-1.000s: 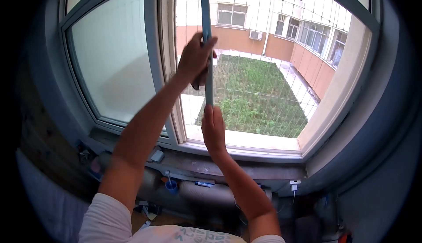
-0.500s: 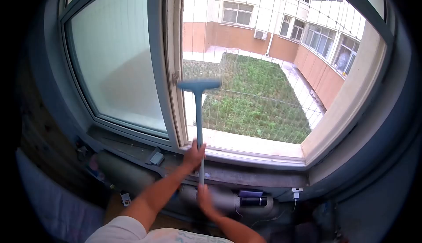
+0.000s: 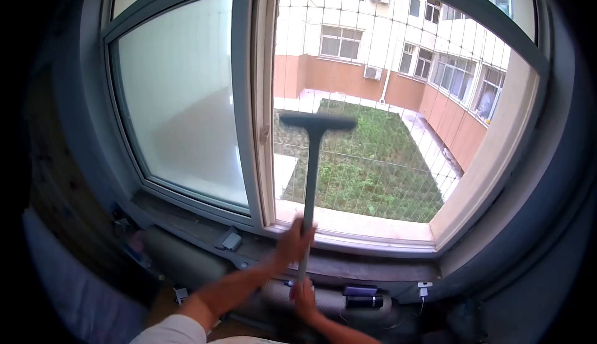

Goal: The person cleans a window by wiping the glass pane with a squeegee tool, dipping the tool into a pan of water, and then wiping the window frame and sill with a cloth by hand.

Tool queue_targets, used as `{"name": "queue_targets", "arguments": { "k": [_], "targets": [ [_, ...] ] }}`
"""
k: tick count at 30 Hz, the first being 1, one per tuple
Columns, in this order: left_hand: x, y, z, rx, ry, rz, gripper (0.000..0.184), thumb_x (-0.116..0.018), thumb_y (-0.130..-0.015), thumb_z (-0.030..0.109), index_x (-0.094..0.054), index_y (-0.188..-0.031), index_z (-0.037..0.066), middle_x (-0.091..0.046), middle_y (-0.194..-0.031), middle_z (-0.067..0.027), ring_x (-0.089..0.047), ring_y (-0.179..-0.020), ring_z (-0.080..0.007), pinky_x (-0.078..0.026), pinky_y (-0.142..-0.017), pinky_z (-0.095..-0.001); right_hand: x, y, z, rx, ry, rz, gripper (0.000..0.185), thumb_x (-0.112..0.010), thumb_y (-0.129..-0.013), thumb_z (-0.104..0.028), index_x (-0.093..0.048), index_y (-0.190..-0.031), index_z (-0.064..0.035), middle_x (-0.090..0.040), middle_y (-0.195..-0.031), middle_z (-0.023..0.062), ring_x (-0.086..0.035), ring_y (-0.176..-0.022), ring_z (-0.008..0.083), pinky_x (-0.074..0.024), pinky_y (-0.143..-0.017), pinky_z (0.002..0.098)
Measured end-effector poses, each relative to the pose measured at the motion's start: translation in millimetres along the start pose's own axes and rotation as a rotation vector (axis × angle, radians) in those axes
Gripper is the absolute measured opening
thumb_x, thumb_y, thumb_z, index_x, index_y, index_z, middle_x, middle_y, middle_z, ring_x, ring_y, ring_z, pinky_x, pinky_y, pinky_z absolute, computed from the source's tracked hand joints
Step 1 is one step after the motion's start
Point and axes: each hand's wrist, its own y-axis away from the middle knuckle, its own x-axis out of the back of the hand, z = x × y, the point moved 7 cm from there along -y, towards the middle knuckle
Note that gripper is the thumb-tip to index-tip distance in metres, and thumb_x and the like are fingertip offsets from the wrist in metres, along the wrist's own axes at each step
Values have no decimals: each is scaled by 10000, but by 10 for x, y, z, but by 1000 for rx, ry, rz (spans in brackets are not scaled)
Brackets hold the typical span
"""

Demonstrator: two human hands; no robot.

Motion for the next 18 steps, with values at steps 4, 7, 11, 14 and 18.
{"name": "queue_targets", "arguments": {
  "k": [4,7,11,14,18],
  "targets": [
    [844,-1007,1191,-256,132,170,270,-452,-827,353,-456,-866,85,-564,-584,-49,-590,-586,-231,-447,-556,-347,187,-918,-1534,377,-42,165,254,-371,-881,-273,-388,-753,-55,-396,-498,45,-418,-431,124,-320,-378,281],
    [1248,-1511,1742,-460,250,213,252,-472,-831,317,-456,-809,67,-520,-550,-21,-478,-431,-101,-387,-419,-249,233,-1288,-2280,349,-229,156,254,-384,-878,-265,-387,-766,-38,-392,-506,58,-396,-431,131,-315,-399,302],
    [1464,-1742,1867,-413,240,191,251,-472,-832,312,-453,-797,64,-500,-533,-17,-434,-388,-73,-341,-359,-216,136,-1604,-2483,292,-129,154,282,-389,-870,-287,-407,-778,-21,-464,-544,119,-497,-480,236,-367,-446,355],
    [1399,-1827,1431,-291,216,205,260,-458,-831,333,-456,-817,73,-512,-533,-23,-472,-418,-111,-370,-401,-247,3,-1692,-2170,270,-65,148,302,-391,-865,-300,-408,-776,-12,-481,-564,163,-511,-508,300,-368,-463,392],
    [982,-1590,571,-184,158,175,290,-425,-828,381,-449,-875,96,-543,-541,-40,-564,-502,-202,-435,-501,-330,-83,-1411,-1517,585,325,261,195,-415,-859,-223,-402,-777,-47,-417,-515,72,-420,-411,239,-342,-373,335]
  ]
}}
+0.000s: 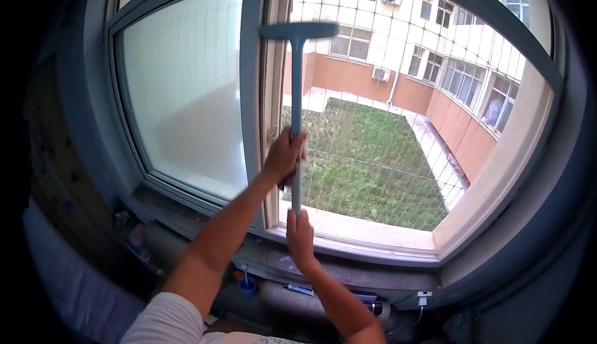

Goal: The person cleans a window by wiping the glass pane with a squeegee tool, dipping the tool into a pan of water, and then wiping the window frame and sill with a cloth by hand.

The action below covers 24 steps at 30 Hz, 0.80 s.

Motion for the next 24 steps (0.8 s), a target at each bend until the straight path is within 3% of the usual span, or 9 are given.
{"name": "queue_targets", "arguments": {
  "k": [4,6,12,16,18,21,22,23,24],
  "targets": [
    [-279,816,-806,208,-35,-52,308,-435,-818,397,-431,-878,94,-558,-573,-50,-582,-562,-228,-440,-538,-346,-33,921,458,-526,-156,-241,244,-400,-851,-270,-424,-813,-31,-486,-664,226,-489,-656,410,-359,-513,464],
    [-554,1350,-1546,297,-69,-54,321,-438,-818,395,-427,-875,79,-561,-583,-62,-584,-596,-256,-440,-551,-359,-3,1536,747,-445,2,-283,276,-403,-848,-297,-422,-816,-23,-509,-687,242,-502,-690,429,-367,-560,472],
    [-1013,3119,-2210,730,364,-177,287,-453,-833,331,-403,-849,49,-541,-538,-51,-488,-380,-139,-395,-379,-279,458,3188,1024,-870,118,-612,356,-416,-834,-370,-411,-825,-14,-522,-724,263,-502,-759,445,-383,-609,474],
    [-1003,2807,-1436,558,315,-214,285,-456,-835,316,-413,-878,38,-552,-566,-51,-531,-454,-162,-416,-438,-285,681,2886,723,-859,36,-514,306,-397,-837,-337,-402,-828,-31,-519,-693,245,-511,-712,437,-378,-542,462],
    [-963,2199,-935,186,125,-194,291,-474,-823,335,-418,-919,66,-556,-578,-58,-577,-550,-209,-436,-505,-337,631,2471,831,-666,4,-297,283,-384,-840,-316,-396,-819,-34,-496,-619,211,-515,-607,397,-373,-498,445],
    [-862,1143,-109,110,19,-171,277,-471,-822,343,-410,-918,91,-563,-648,-113,-581,-625,-289,-447,-540,-388,736,1211,501,-499,-172,-114,284,-386,-867,-300,-386,-792,-26,-465,-539,136,-493,-472,226,-356,-414,350],
    [-803,822,261,-276,-27,-87,277,-460,-828,346,-412,-894,81,-558,-618,-113,-586,-624,-281,-447,-534,-389,779,815,412,-368,-121,-109,294,-383,-872,-308,-375,-774,-31,-436,-508,111,-472,-442,206,-337,-389,330],
    [-713,537,595,-81,104,-108,272,-448,-836,338,-427,-851,68,-551,-577,-94,-587,-606,-267,-447,-530,-382,845,458,268,-438,-227,-4,281,-391,-873,-297,-376,-774,-35,-417,-495,97,-449,-416,196,-324,-382,328],
    [-651,307,849,-184,83,-65,309,-432,-835,364,-433,-830,55,-546,-547,-73,-585,-577,-269,-444,-542,-386,895,155,138,-371,-278,37,260,-392,-876,-275,-378,-771,-38,-404,-487,86,-432,-404,181,-316,-377,326]
  ]
}}
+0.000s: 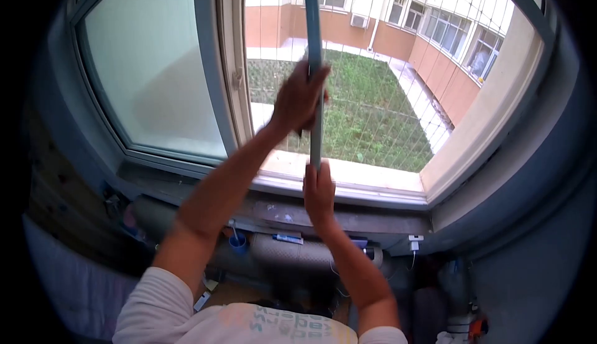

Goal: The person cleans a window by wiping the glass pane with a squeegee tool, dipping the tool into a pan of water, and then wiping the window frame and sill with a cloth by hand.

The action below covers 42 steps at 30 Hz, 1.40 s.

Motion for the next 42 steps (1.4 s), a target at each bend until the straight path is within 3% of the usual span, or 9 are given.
{"name": "queue_targets", "arguments": {
  "k": [6,11,16,17,23,31,33,38,42],
  "targets": [
    [-90,-210,-389,85,-186,-33,361,-403,-834,405,-441,-884,49,-547,-562,-62,-581,-535,-202,-445,-522,-332,-217,-157,207,-168,-287,-76,311,-357,-886,-356,-357,-713,-97,-356,-508,-13,-318,-368,43,-256,-328,189],
    [-449,1019,-1576,400,-233,-190,362,-362,-832,439,-378,-927,90,-556,-567,-93,-570,-610,-333,-426,-589,-438,-192,771,1562,-372,135,-119,378,-338,-855,-394,-433,-825,-30,-494,-642,208,-502,-630,387,-376,-555,446],
    [-729,2426,-2497,628,-281,-282,428,-382,-812,457,-377,-971,60,-573,-594,-99,-575,-650,-333,-421,-613,-457,-104,2088,2653,-631,188,-211,337,-361,-852,-347,-443,-817,-22,-510,-666,200,-518,-668,373,-378,-574,432],
    [-767,2672,-2547,708,-213,-301,429,-384,-810,459,-383,-963,58,-574,-596,-101,-576,-646,-329,-422,-611,-451,-45,2227,2507,-746,142,-255,290,-381,-863,-336,-407,-747,-72,-440,-535,33,-434,-437,134,-350,-415,286],
    [-947,3921,-2947,859,-259,-447,412,-389,-812,446,-407,-962,63,-574,-641,-139,-568,-642,-340,-414,-614,-433,312,3266,2830,-846,324,-368,356,-388,-850,-370,-427,-800,-20,-503,-630,170,-538,-610,313,-391,-556,417],
    [-551,2260,-1660,374,-201,-176,395,-456,-806,418,-425,-922,41,-552,-663,-202,-545,-645,-394,-424,-554,-441,152,1874,1912,-526,178,-290,245,-398,-843,-279,-425,-871,-37,-487,-616,209,-509,-600,399,-367,-507,447],
    [-336,1556,-1498,373,-193,-74,375,-452,-807,428,-424,-893,64,-555,-637,-182,-554,-636,-381,-437,-562,-433,-32,1131,1481,-125,245,-234,245,-390,-859,-277,-424,-848,-35,-455,-586,167,-472,-536,345,-356,-500,415],
    [-7,794,-1438,155,-266,-8,420,-404,-809,462,-447,-860,48,-522,-490,-59,-575,-523,-259,-450,-559,-369,-442,492,1356,-261,-23,-175,311,-416,-859,-331,-410,-811,-24,-455,-579,148,-461,-526,304,-362,-500,369],
    [-147,1461,-2098,385,-412,-89,417,-379,-813,452,-419,-916,49,-550,-553,-138,-562,-607,-364,-429,-604,-432,-525,1022,1969,-414,18,-216,314,-406,-856,-333,-411,-809,-23,-494,-621,173,-511,-593,325,-381,-539,384]
  ]
}}
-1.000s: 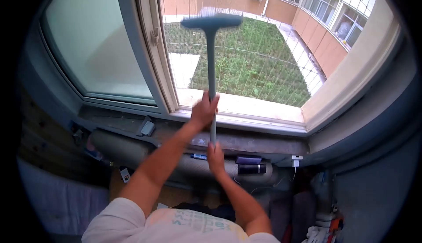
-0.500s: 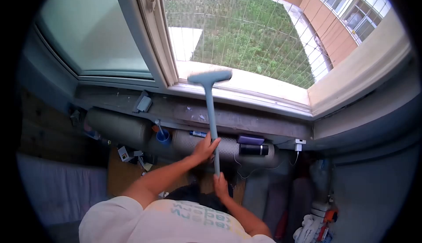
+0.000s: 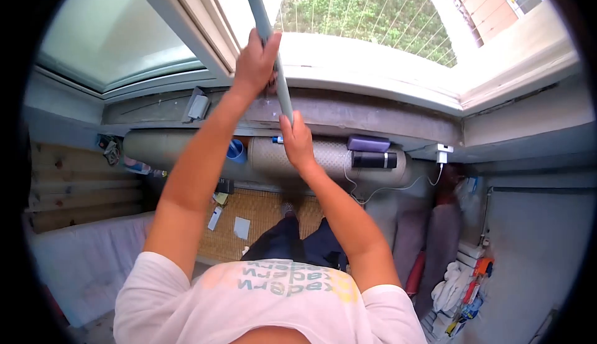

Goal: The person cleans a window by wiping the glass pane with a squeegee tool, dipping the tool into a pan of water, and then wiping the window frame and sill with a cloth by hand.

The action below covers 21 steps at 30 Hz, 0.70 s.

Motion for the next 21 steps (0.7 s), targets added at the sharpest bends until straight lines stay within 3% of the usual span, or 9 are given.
{"name": "queue_targets", "arguments": {
  "k": [3,6,8,11,14,15,18,21],
  "targets": [
    [-557,512,-715,42,-53,-46,447,-377,-808,457,-402,-957,36,-562,-653,-205,-543,-683,-401,-402,-624,-479,-37,323,850,-162,96,-29,314,-406,-851,-334,-425,-814,-23,-504,-660,199,-511,-643,363,-386,-581,403],
    [-1078,1121,-1390,270,-6,-145,448,-376,-809,452,-402,-975,36,-564,-685,-217,-537,-704,-409,-392,-645,-495,-21,735,1675,-195,201,-40,348,-399,-845,-366,-446,-834,-21,-517,-701,233,-506,-700,413,-382,-604,428],
    [-1340,1526,-1770,373,-46,-184,432,-389,-809,441,-406,-974,42,-564,-689,-217,-537,-699,-409,-395,-641,-490,18,1069,1988,-380,224,-127,360,-396,-844,-374,-450,-826,-18,-517,-707,248,-500,-719,428,-377,-607,442],
    [-1480,1879,-1964,493,-41,-267,408,-412,-806,428,-417,-955,48,-565,-686,-209,-546,-690,-397,-406,-627,-471,67,1382,2137,-444,219,-142,371,-400,-843,-375,-440,-787,-11,-511,-680,241,-507,-694,416,-378,-597,440],
    [-1271,1942,-1696,565,56,-283,395,-430,-802,424,-431,-917,46,-563,-678,-201,-557,-685,-375,-416,-611,-445,77,1594,2132,-506,126,-204,370,-407,-844,-368,-439,-770,-7,-507,-666,233,-513,-677,403,-381,-591,434],
    [-1211,1991,-1639,573,74,-269,392,-431,-802,422,-435,-902,43,-562,-676,-200,-561,-687,-365,-416,-605,-439,126,1596,1866,-386,162,-199,333,-399,-864,-342,-407,-735,-36,-434,-522,45,-425,-445,118,-336,-413,283],
    [-1042,2105,-1483,498,179,-99,329,-451,-819,366,-435,-840,38,-536,-637,-146,-555,-603,-260,-412,-546,-383,172,1756,1622,-364,123,-235,336,-401,-864,-340,-406,-720,-36,-422,-510,36,-423,-453,108,-335,-413,281],
    [-841,2168,-1492,590,246,42,298,-465,-833,321,-429,-803,27,-471,-592,-67,-472,-524,-167,-401,-513,-326,326,1603,1315,-293,234,-320,336,-433,-839,-349,-442,-768,-21,-495,-597,182,-498,-583,339,-377,-522,410]
  ]
}}
